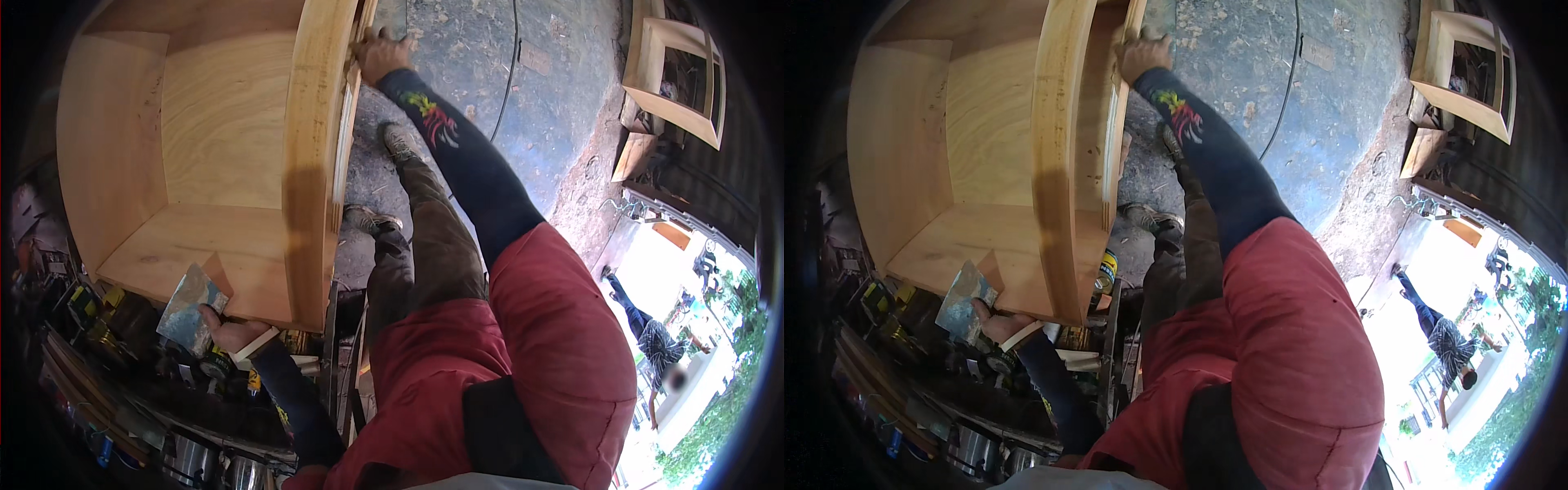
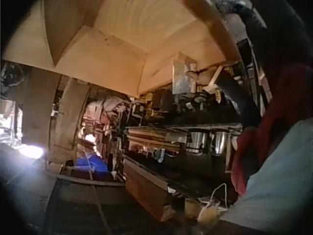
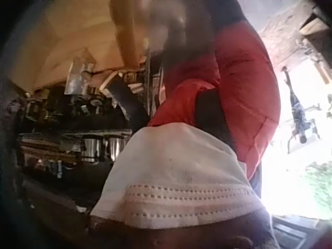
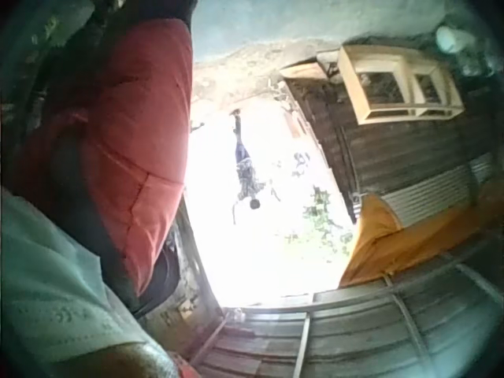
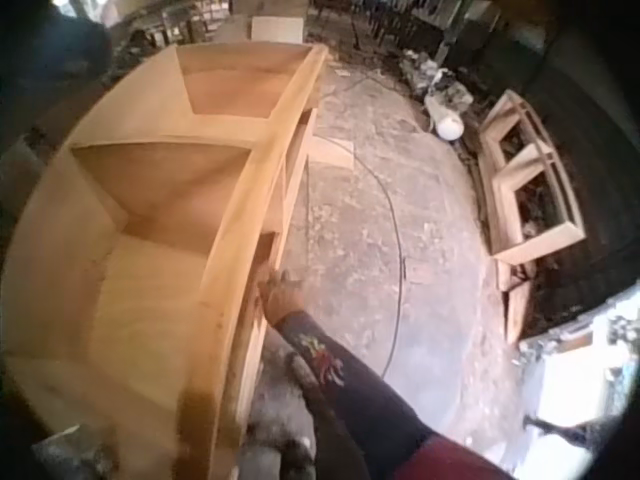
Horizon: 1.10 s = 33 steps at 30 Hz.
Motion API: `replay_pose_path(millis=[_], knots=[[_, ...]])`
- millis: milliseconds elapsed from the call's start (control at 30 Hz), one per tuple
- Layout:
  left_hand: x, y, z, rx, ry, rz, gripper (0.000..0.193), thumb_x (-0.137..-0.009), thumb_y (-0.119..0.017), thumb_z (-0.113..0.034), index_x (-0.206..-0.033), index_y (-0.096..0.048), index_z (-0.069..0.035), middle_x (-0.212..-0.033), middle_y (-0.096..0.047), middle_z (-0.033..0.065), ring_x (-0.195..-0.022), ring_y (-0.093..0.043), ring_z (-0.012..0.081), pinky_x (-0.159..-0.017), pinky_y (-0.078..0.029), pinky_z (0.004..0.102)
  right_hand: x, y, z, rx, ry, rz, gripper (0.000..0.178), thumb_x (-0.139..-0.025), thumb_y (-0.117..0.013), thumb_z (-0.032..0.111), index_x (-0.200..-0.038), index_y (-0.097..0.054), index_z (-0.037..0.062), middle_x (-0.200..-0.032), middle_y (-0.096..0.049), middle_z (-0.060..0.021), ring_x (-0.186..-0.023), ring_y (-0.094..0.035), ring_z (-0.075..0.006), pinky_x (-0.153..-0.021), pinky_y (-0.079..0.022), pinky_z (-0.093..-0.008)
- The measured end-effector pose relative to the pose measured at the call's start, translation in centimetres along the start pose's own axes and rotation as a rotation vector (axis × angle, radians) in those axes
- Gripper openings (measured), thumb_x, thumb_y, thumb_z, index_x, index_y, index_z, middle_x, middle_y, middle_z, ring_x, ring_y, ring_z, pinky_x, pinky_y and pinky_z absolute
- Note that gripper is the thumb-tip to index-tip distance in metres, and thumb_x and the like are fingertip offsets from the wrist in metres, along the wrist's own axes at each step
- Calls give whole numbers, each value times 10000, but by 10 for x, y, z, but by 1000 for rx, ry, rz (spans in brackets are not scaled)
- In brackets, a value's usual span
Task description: Sanding and applying wood filler to a wooden cabinet.
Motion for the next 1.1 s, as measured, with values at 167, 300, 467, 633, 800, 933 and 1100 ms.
replay_pose_path(millis=[167, 300, 467, 633, 800, 933, 1100], knots=[[6, -8, 0, -16, 3, -45, 516, -1062, -522, -408, -1377, -549, -1, -1362, -590, 151, -1199, -604, 332, -1017, -504, 514, 114, -2, 68, -42, 98, 55, 347, -949, -545, 272, -1265, -680, 221, -1217, -572, -59, -1194, -521, -306, -959, -380, -647], [-8, 6, 4, -90, -78, 45, 514, -1071, -497, -404, -1382, -549, 2, -1381, -579, 149, -1224, -589, 314, -1040, -498, 494, 186, 5, 103, -54, 147, 74, 387, -924, -554, 261, -1293, -656, 202, -1170, -561, -55, -1156, -517, -309, -939, -392, -628], [6, -3, -1, -26, -81, 113, 466, -1099, -448, -342, -1372, -542, 23, -1350, -600, 131, -1205, -608, 273, -997, -543, 467, 201, 5, 99, -245, 114, 21, 428, -878, -585, 238, -1296, -635, 160, -1196, -539, -111, -1169, -497, -331, -954, -388, -605], [2, 5, 7, -426, -343, 138, 487, -1092, -459, -333, -1379, -525, 55, -1372, -577, 164, -1219, -590, 269, -1017, -529, 440, 203, -18, 52, -98, 182, 26, 483, -859, -616, 240, -1335, -609, 155, -1268, -534, -121, -1237, -466, -339, -1023, -337, -628], [2, 5, 3, -133, -156, 75, 486, -1059, -508, -226, -1392, -491, 127, -1387, -559, 217, -1181, -590, 229, -988, -531, 379, 199, -28, 73, -295, 218, -150, 556, -847, -635, 238, -1395, -571, 165, -1275, -528, -117, -1232, -471, -320, -1031, -349, -629], [5, 17, 3, -953, -668, 285, 469, -1041, -512, -163, -1405, -479, 133, -1392, -554, 230, -1156, -598, 218, -977, -537, 358, 239, -27, 73, -214, 224, -101, 546, -856, -597, 159, -1401, -576, 149, -1291, -518, -121, -1208, -483, -341, -1022, -359, -599], [-5, 25, 7, -889, -613, 150, 458, -1072, -491, -220, -1410, -495, 89, -1403, -546, 203, -1171, -593, 226, -978, -545, 382, 190, 13, 69, -80, 32, 1, 454, -893, -569, 182, -1345, -598, 142, -1246, -552, -119, -1196, -499, -329, -975, -378, -606]])
Point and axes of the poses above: each hand's wrist, its own x-axis away from the middle knuckle, its own y-axis out of the back of the hand, z = x × y, the point moved 1 cm from there along -x, towards the middle knuckle
